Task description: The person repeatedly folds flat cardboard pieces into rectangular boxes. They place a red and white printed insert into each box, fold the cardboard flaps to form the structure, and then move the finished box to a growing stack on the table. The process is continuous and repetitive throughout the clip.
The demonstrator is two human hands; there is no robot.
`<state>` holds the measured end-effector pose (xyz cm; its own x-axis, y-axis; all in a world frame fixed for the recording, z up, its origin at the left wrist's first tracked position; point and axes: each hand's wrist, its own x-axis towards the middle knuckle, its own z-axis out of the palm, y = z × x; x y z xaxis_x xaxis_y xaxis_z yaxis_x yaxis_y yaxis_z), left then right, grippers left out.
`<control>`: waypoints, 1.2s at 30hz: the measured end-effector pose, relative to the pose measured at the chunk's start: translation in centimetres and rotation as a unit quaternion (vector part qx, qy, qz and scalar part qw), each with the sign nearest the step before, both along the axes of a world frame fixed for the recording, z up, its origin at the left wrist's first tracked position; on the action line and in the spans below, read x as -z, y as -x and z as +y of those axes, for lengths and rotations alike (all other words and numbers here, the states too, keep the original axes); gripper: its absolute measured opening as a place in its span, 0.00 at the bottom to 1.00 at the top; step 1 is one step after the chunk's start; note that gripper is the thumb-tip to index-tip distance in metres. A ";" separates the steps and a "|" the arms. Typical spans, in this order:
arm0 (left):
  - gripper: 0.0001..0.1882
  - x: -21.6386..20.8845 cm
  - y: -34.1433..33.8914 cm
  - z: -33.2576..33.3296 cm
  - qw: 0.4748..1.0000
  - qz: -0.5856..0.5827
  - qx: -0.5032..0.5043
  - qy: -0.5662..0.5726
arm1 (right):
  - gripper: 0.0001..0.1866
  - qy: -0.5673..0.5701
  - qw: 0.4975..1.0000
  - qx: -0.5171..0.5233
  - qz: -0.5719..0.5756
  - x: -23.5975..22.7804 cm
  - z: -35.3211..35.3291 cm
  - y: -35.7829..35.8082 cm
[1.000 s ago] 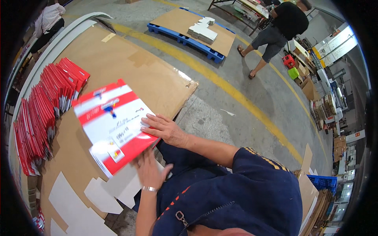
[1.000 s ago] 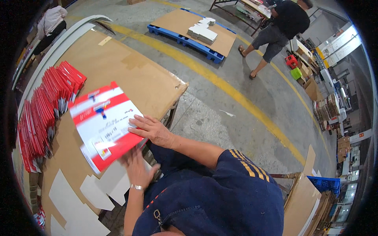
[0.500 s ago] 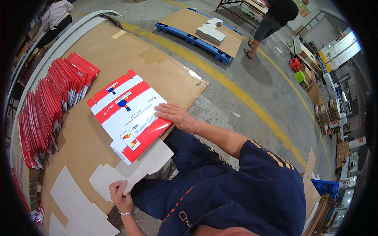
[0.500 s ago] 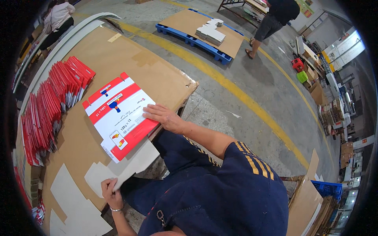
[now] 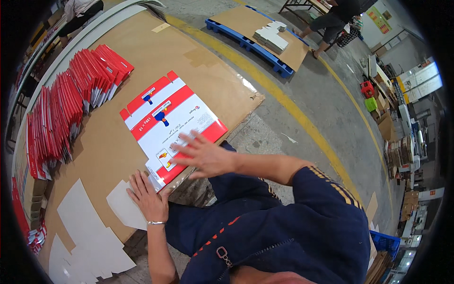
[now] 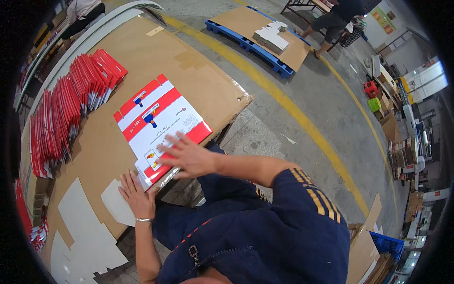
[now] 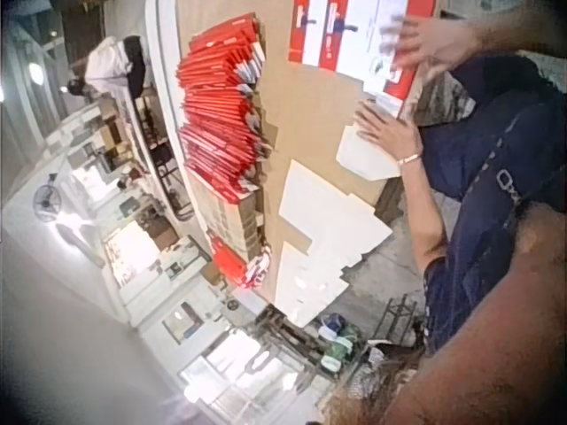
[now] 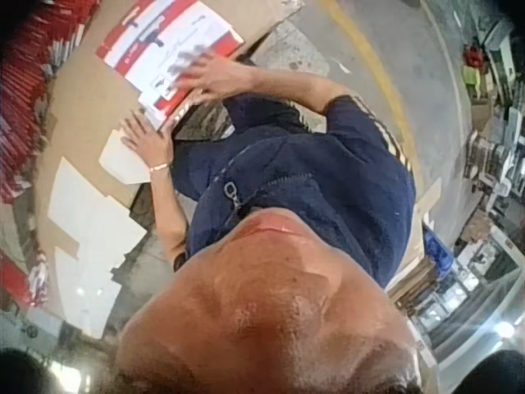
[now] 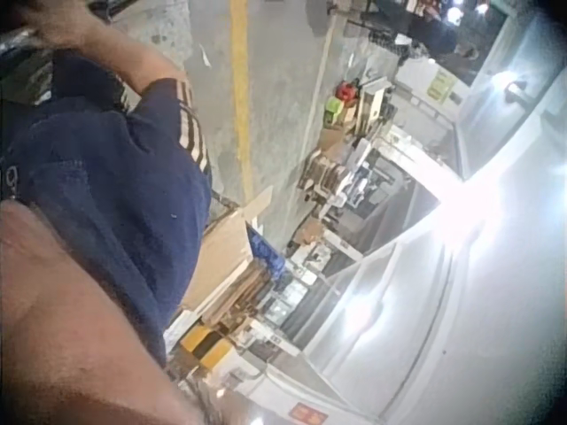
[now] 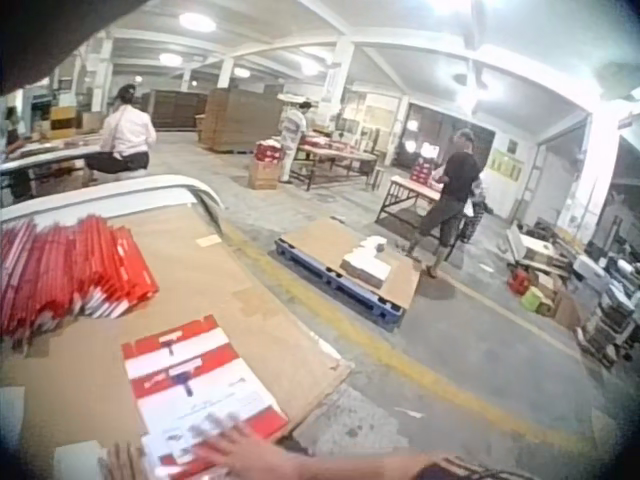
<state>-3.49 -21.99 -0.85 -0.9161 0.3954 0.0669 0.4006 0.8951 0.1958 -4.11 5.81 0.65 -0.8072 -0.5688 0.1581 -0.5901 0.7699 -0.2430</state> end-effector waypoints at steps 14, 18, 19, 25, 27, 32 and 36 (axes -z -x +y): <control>0.48 -3.7 -4.0 -12.5 0.960 0.013 -0.137 -0.244 | 0.40 -0.038 0.999 0.018 -0.028 -0.4 -3.5 -0.8; 0.53 0.7 -2.6 -9.5 0.744 0.047 -0.266 -0.612 | 0.40 -0.037 0.998 0.029 -0.034 -0.2 -3.9 -0.9; 0.47 3.1 -2.8 -9.3 0.682 0.011 -0.311 -0.662 | 0.40 -0.041 0.998 0.025 -0.034 -0.3 -4.0 -0.8; 0.17 5.0 0.6 -4.7 0.764 0.055 -0.334 -0.549 | 0.35 -0.066 0.998 -0.006 -0.020 -0.5 -3.0 -0.6; 0.18 5.2 1.4 -4.5 0.896 0.150 -0.221 -0.356 | 0.33 -0.098 0.995 -0.019 -0.009 -0.5 -2.4 -0.3; 0.36 1.1 1.7 -2.7 0.970 0.131 0.057 -0.197 | 0.38 -0.085 0.995 -0.059 0.004 -1.8 -1.9 0.8; 0.36 0.6 1.2 -1.8 0.993 0.048 0.085 -0.074 | 0.41 -0.129 0.989 -0.067 0.030 -0.9 -1.8 1.1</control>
